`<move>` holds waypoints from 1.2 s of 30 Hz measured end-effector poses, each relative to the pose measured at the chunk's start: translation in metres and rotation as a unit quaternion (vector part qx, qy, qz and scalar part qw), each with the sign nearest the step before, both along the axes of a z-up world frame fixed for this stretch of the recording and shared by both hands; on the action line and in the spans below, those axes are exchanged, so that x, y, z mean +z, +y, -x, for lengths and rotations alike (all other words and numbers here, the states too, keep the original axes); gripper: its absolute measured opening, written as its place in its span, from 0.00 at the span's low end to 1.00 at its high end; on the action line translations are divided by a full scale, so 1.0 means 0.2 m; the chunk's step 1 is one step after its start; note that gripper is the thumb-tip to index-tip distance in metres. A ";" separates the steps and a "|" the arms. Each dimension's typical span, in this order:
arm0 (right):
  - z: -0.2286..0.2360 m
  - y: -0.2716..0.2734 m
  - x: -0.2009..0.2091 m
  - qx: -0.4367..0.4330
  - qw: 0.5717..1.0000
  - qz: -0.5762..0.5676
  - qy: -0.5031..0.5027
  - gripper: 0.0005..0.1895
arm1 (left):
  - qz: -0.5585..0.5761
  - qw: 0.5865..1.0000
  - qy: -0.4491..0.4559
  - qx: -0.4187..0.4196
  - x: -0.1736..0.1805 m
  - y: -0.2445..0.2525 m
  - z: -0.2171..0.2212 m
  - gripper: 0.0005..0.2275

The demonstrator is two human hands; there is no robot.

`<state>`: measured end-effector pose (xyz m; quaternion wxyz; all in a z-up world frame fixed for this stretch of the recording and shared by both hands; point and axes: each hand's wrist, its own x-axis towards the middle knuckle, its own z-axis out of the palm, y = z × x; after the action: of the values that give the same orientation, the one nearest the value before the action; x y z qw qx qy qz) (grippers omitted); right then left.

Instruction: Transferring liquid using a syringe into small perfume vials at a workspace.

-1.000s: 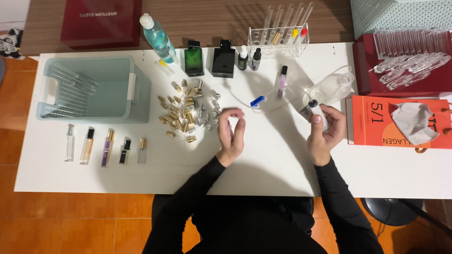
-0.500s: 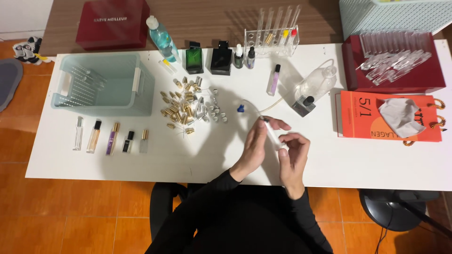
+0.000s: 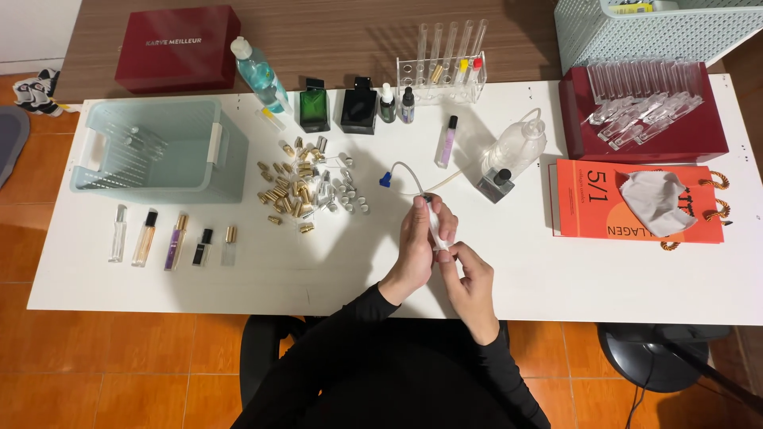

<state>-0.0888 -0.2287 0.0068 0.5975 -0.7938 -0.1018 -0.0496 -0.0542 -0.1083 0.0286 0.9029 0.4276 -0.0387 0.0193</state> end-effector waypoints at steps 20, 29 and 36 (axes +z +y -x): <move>-0.19 -0.16 0.10 0.062 0.990 0.077 -0.105 0.04 | 0.072 0.992 -0.020 0.102 0.07 -0.04 -0.23 0.18; -0.22 -0.20 0.09 0.071 0.989 0.087 -0.098 0.04 | 0.067 0.991 -0.030 0.116 0.09 0.01 -0.31 0.18; -0.18 -0.08 0.07 0.058 0.989 0.084 -0.110 0.04 | 0.065 0.992 -0.016 0.110 0.11 0.14 -0.30 0.19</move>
<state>-0.0527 -0.2450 0.0214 0.5156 -0.8237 -0.2166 -0.0935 0.0058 -0.0800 0.0510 0.9206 0.3691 -0.0044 0.1275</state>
